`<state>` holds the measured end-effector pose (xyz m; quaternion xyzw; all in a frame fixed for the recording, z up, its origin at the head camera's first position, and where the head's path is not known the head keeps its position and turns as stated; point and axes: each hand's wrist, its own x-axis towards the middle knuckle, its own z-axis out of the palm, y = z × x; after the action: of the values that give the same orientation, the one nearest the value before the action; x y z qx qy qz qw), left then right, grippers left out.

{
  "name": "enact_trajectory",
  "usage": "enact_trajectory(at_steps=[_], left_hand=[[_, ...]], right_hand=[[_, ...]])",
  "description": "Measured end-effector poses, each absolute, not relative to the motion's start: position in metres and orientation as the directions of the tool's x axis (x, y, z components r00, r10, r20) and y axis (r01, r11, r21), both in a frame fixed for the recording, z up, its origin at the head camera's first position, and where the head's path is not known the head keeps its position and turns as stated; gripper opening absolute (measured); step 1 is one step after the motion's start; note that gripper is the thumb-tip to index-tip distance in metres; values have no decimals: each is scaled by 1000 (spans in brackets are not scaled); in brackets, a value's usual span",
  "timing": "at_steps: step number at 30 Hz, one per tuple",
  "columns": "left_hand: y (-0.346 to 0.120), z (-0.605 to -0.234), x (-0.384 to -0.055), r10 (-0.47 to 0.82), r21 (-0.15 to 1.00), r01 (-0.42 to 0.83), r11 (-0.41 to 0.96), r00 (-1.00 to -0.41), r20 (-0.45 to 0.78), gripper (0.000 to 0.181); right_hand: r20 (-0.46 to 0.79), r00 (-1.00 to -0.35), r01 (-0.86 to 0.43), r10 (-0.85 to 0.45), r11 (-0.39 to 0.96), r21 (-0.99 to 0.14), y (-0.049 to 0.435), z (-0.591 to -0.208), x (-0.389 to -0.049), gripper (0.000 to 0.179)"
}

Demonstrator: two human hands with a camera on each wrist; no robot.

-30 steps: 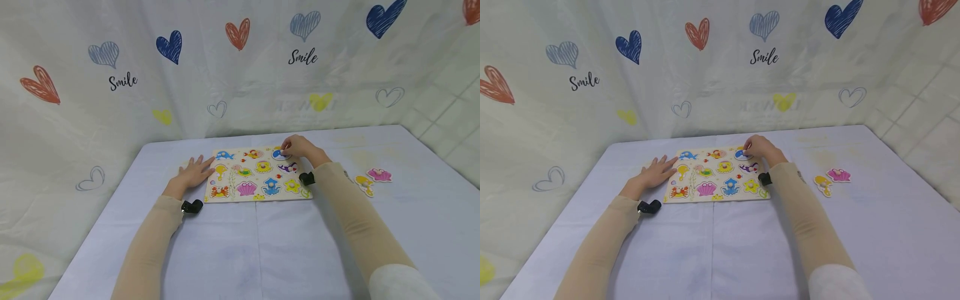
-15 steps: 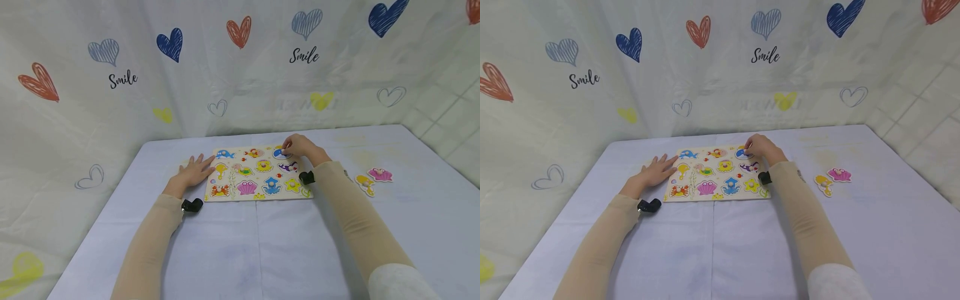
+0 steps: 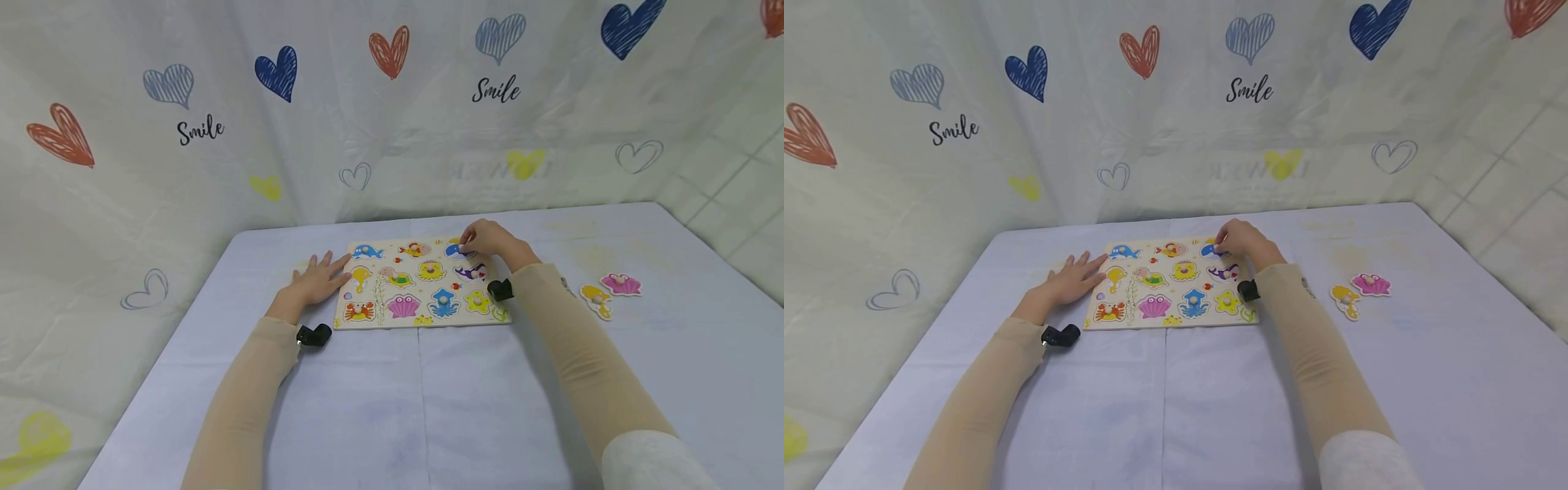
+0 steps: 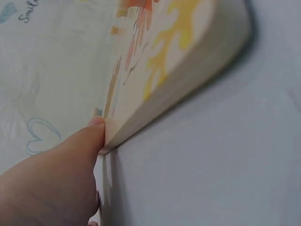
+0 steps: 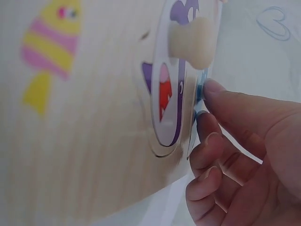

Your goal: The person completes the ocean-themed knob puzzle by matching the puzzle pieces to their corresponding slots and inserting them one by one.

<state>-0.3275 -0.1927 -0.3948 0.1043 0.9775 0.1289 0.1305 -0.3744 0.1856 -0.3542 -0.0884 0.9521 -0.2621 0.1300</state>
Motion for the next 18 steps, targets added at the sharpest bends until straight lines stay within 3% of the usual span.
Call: enact_trajectory(at_steps=[11,18], left_hand=[[-194,-398,-330,236,276,169,946,-944,-230,66],[-194,-400,-331,239,278,173,945,-945,-224,66]], right_hand=[[-193,-950,-121,-247,856,-502,194,-352,-378,29],[-166,-955,-118,-246,828,-548,206,-345,-367,30]])
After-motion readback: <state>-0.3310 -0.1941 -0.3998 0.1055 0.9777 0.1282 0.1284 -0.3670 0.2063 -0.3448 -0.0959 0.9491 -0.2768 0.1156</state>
